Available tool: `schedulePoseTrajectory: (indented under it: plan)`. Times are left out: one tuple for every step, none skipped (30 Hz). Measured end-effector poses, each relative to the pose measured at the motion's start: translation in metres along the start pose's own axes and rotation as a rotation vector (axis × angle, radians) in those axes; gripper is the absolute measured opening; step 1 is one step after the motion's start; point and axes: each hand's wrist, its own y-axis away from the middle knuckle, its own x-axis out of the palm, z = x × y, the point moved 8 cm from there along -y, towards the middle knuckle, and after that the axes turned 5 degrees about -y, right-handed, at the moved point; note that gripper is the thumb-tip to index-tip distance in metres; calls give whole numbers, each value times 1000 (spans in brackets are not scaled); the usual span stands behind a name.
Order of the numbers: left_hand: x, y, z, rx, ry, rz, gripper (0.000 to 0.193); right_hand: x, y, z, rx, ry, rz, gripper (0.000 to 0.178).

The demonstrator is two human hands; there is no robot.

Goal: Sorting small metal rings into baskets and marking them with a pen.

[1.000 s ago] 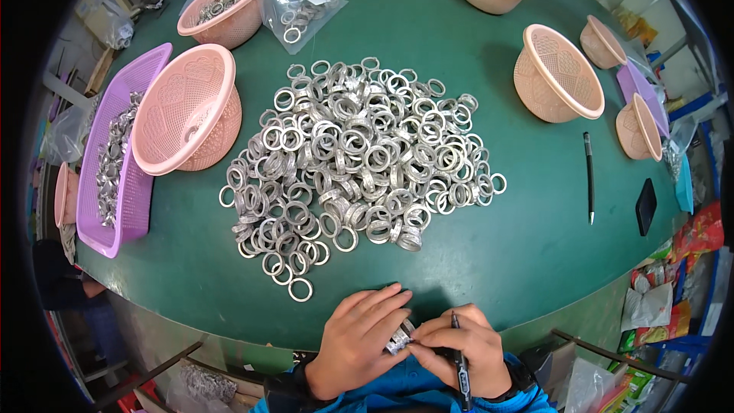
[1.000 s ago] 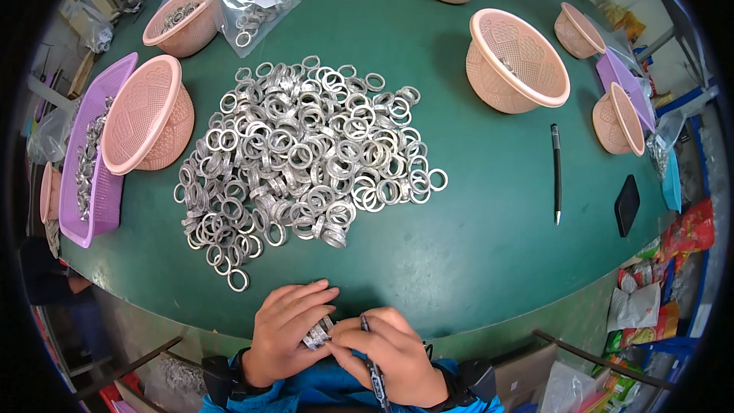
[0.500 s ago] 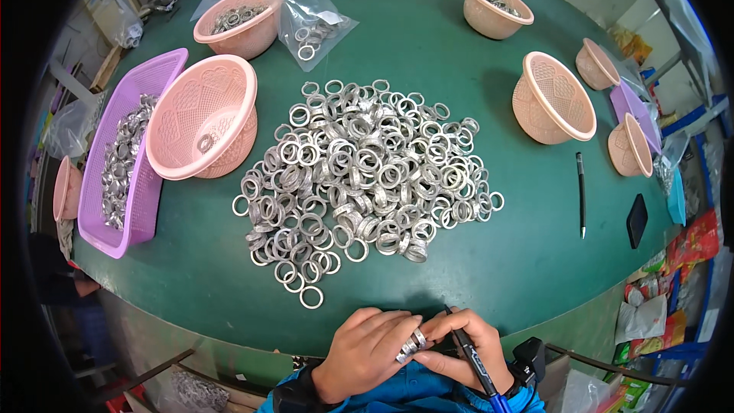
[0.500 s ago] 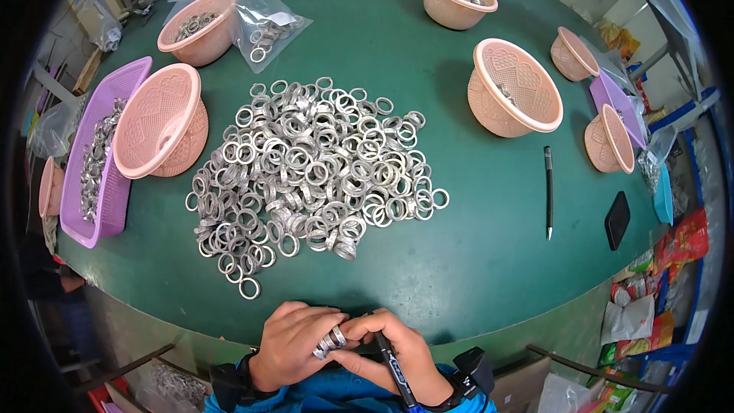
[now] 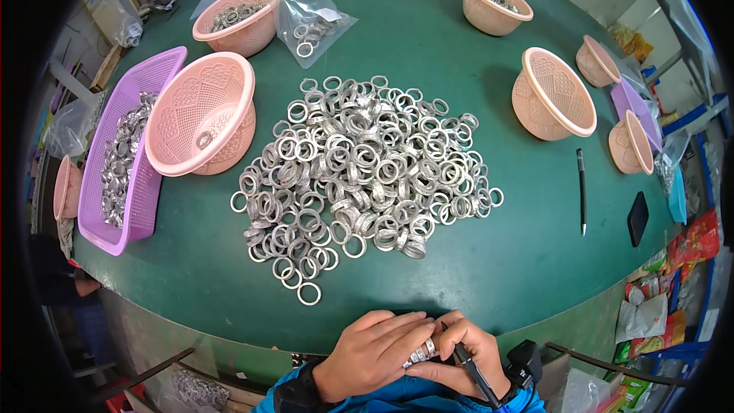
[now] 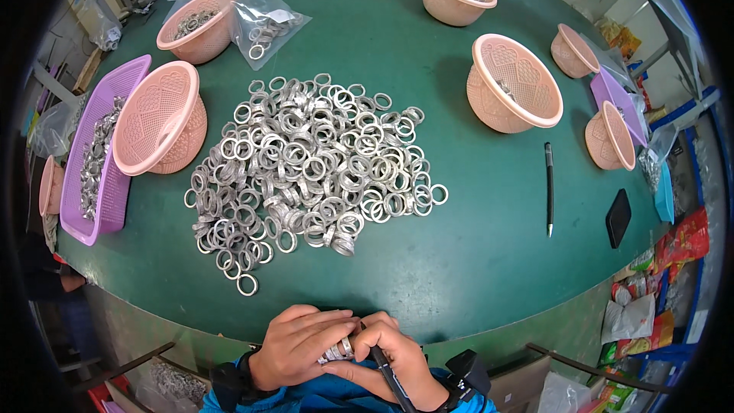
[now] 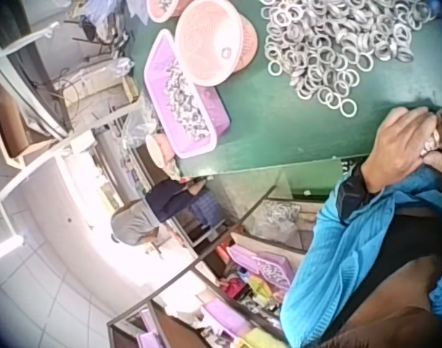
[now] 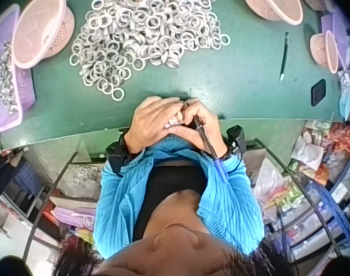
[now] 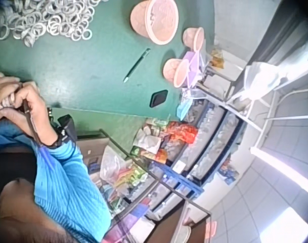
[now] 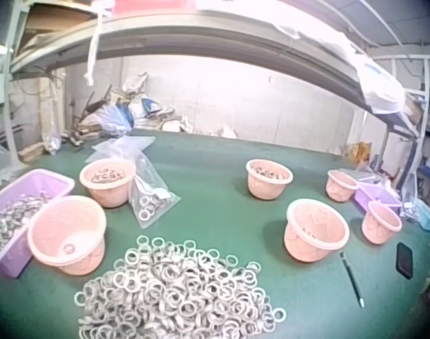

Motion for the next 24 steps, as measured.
schedulePoseTrajectory:
  plan:
    - [1, 0, 0, -2, 24, 15, 42, -1, 1, 0, 2, -6, -16, 35]
    - [3, 1, 1, -4, 48, 31, 43, -2, 2, -1, 3, -7, -17, 35]
    - [3, 1, 1, -4, 49, 32, 43, -3, 3, 1, -18, 18, -17, 35]
    - [4, 0, 2, -24, 117, 39, 46, -3, 3, 2, -38, 43, -17, 35]
    - [5, 0, 4, -45, 185, 46, 49, -4, 4, 3, -37, 42, -19, 35]
    - [5, 0, 4, -45, 186, 48, 49, -4, 4, 5, -53, 55, -24, 35]
    - [10, 1, 7, -116, 254, 108, 53, -4, 4, 7, -68, 68, -29, 36]
    - [14, 2, 10, -188, 320, 167, 58, -5, 4, 7, -68, 67, -28, 36]
    - [12, 2, 7, -189, 319, 168, 58, -5, 4, 9, -90, 90, -24, 36]
    - [14, 3, 10, -308, 441, 203, 63, -5, 4, 10, -112, 114, -21, 36]
    - [18, 6, 13, -428, 562, 237, 68, -5, 4, 10, -111, 112, -20, 36]
    - [22, 11, 10, -448, 670, 354, 79, -6, 5, 11, -132, 130, -17, 36]
    - [21, 14, 12, -451, 669, 354, 79, -6, 6, 13, -152, 148, -13, 36]
    - [25, 19, 14, -493, 834, 363, 79, -6, 5, 16, -177, 179, -14, 37]
    - [28, 22, 14, -534, 998, 370, 80, -6, 4, 16, -175, 179, -15, 37]
    - [28, 21, 13, -535, 999, 371, 80, -5, 4, 19, -214, 199, -2, 36]
    - [29, 20, 13, -567, 969, 403, 77, -4, 4, 22, -252, 218, 12, 35]
    - [31, 21, 12, -597, 939, 436, 74, -4, 3, 21, -251, 217, 12, 35]
    - [32, 20, 11, -598, 940, 436, 74, -2, 3, 24, -312, 257, 34, 33]
    - [33, 20, 10, -609, 973, 424, 69, 1, 5, 28, -374, 296, 57, 32]
    - [34, 20, 8, -619, 1005, 412, 64, 0, 5, 28, -373, 295, 59, 32]
    - [35, 21, 7, -620, 1005, 411, 64, 1, 7, 30, -403, 311, 83, 30]
    - [35, 21, 8, -621, 971, 373, 60, 3, 8, 32, -432, 327, 106, 27]
    - [34, 21, 9, -622, 936, 334, 57, 2, 8, 33, -430, 326, 107, 27]
